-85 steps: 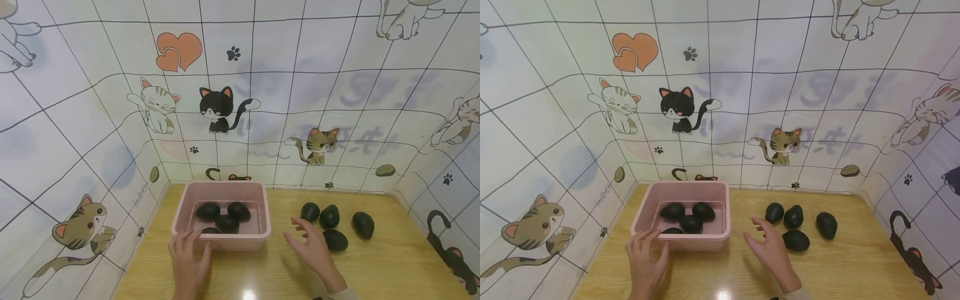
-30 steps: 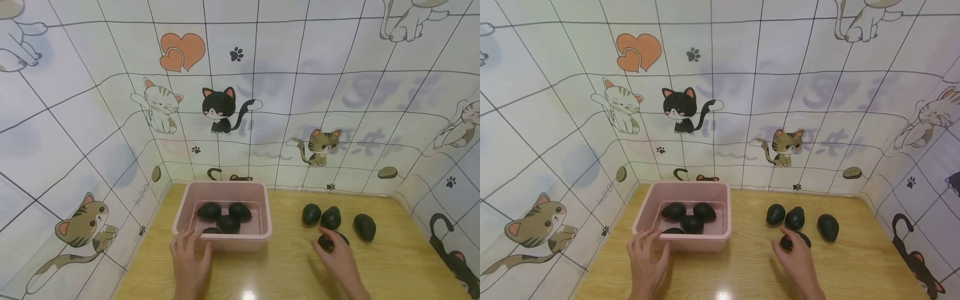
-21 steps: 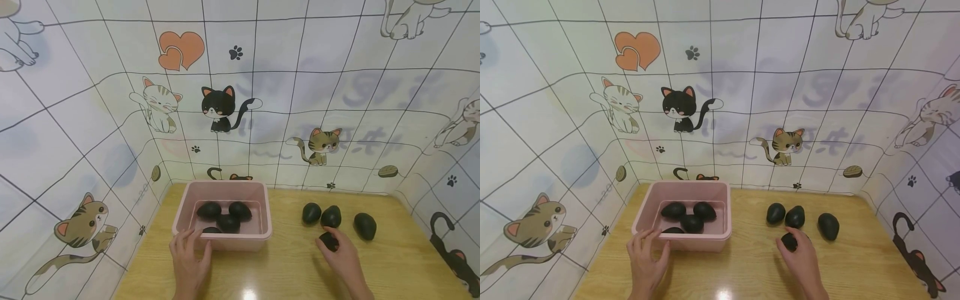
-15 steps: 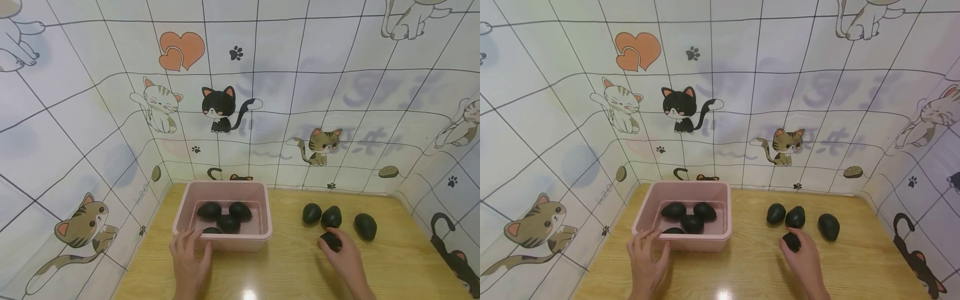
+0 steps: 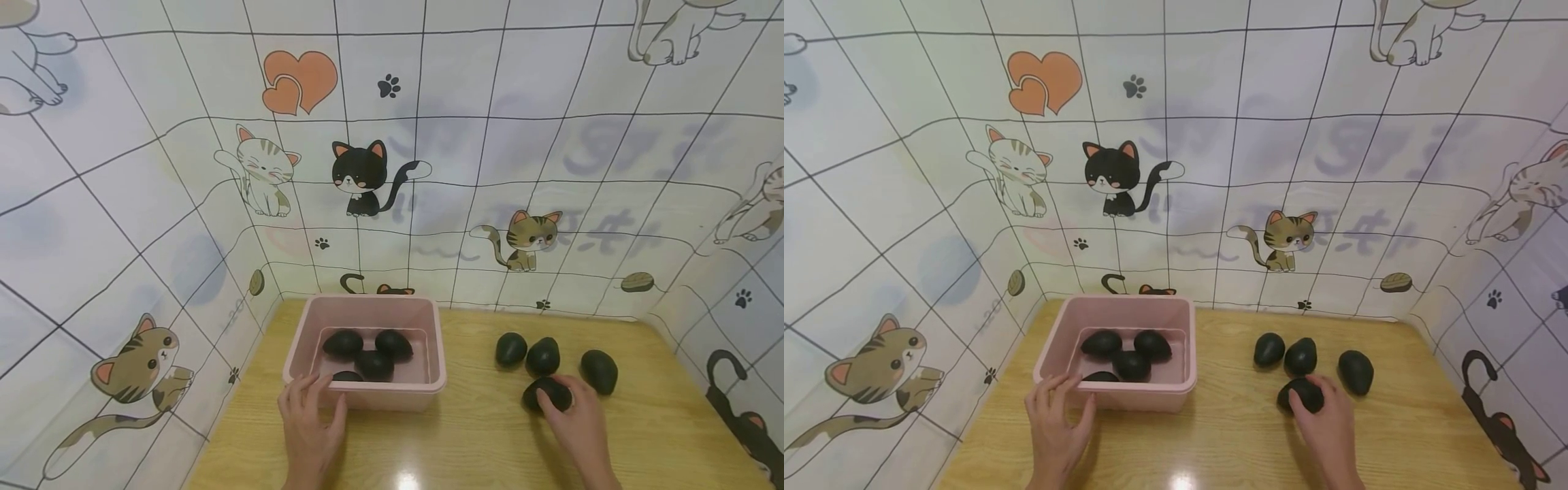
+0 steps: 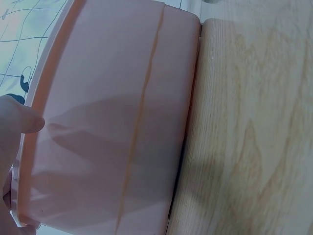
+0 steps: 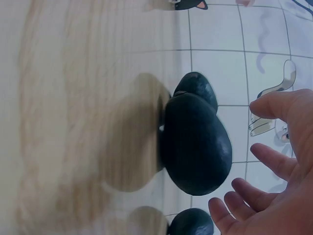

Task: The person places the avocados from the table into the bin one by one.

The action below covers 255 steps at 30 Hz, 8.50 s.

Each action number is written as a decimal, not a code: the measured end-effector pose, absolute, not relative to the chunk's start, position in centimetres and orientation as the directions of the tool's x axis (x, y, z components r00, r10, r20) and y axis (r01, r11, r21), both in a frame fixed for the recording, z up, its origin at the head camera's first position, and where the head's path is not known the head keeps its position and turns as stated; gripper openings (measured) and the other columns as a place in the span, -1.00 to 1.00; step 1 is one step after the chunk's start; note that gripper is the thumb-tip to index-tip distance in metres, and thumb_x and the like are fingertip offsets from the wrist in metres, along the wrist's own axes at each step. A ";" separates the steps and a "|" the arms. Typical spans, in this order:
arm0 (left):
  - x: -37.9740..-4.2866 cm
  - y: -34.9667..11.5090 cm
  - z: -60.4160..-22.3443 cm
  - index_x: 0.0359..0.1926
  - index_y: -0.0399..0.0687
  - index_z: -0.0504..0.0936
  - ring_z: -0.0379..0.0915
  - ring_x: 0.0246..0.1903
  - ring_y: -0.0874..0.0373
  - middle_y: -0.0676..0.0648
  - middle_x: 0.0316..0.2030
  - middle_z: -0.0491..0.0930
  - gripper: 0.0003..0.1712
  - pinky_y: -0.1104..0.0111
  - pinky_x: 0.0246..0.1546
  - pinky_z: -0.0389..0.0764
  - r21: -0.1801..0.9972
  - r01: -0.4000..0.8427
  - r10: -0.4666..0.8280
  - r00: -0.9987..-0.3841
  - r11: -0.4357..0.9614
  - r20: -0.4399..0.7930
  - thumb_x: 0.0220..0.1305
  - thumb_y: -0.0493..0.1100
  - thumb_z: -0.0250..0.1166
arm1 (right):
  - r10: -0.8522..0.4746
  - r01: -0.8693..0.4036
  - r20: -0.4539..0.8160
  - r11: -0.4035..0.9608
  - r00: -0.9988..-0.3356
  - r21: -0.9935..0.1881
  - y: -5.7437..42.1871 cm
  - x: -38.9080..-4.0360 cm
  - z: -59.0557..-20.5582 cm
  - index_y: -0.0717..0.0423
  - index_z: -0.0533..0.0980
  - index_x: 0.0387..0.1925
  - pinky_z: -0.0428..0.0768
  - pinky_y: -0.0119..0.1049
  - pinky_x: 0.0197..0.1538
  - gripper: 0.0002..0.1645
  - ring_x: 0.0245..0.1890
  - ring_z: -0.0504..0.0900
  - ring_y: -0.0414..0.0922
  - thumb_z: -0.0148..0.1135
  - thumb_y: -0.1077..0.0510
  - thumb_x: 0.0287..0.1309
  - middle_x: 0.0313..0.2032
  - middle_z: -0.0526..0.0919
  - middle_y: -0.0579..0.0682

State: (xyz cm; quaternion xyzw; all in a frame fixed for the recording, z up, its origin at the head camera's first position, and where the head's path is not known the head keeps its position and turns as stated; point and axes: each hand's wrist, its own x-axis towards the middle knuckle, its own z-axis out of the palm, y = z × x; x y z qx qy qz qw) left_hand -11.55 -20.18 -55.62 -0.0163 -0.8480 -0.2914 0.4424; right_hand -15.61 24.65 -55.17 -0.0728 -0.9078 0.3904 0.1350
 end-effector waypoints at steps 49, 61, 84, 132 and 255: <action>-11.5 -20.1 -55.8 -0.01 -0.13 0.71 0.33 0.18 -0.33 -0.27 0.07 0.59 -0.57 -0.08 0.19 0.30 0.489 0.278 -0.237 -0.616 0.827 0.751 0.07 -0.13 0.52 | 0.167 0.184 -0.093 0.700 -0.982 -0.689 25.8 -15.8 -56.3 0.26 0.12 0.61 0.35 0.46 0.39 0.25 0.47 0.26 0.52 0.47 -0.34 0.22 0.54 0.19 0.50; -11.6 -20.1 -55.6 -0.04 -0.14 0.71 0.35 0.15 -0.32 -0.30 0.05 0.61 -0.57 -0.06 0.15 0.32 0.471 0.296 -0.230 -0.588 0.831 0.775 0.02 -0.18 0.55 | 0.170 0.169 -0.068 0.700 -0.983 -0.694 25.6 -15.6 -55.4 0.21 0.16 0.59 0.47 0.39 0.29 0.23 0.40 0.40 0.47 0.46 -0.39 0.20 0.51 0.29 0.47; -11.5 -20.1 -55.6 -0.01 -0.11 0.71 0.34 0.19 -0.31 -0.27 0.08 0.60 -0.55 -0.05 0.18 0.31 0.478 0.296 -0.229 -0.599 0.827 0.767 0.03 -0.16 0.54 | 0.138 0.091 0.015 0.727 -0.990 -0.680 24.3 -14.9 -53.0 0.23 0.25 0.54 0.40 0.46 0.34 0.17 0.43 0.34 0.51 0.47 -0.38 0.19 0.50 0.30 0.50; -11.4 -20.1 -55.6 0.01 -0.14 0.70 0.34 0.18 -0.31 -0.32 0.08 0.60 -0.56 -0.06 0.19 0.30 0.496 0.280 -0.231 -0.632 0.822 0.740 0.08 -0.14 0.53 | 0.074 -0.069 0.187 0.750 -0.980 -0.658 20.6 -15.1 -49.6 0.17 0.39 0.46 0.58 0.36 0.17 0.03 0.29 0.56 0.41 0.54 -0.30 0.16 0.38 0.50 0.44; -11.6 -20.1 -55.6 -0.02 -0.11 0.73 0.36 0.13 -0.29 -0.31 0.04 0.62 -0.54 -0.01 0.09 0.34 0.458 0.323 -0.220 -0.564 0.828 0.796 -0.01 -0.17 0.56 | -0.120 -0.345 0.352 0.633 -0.928 -0.693 7.7 -16.8 -46.2 0.07 0.54 0.36 0.65 0.14 0.27 -0.07 0.25 0.67 0.12 0.74 0.04 -0.07 0.27 0.66 0.10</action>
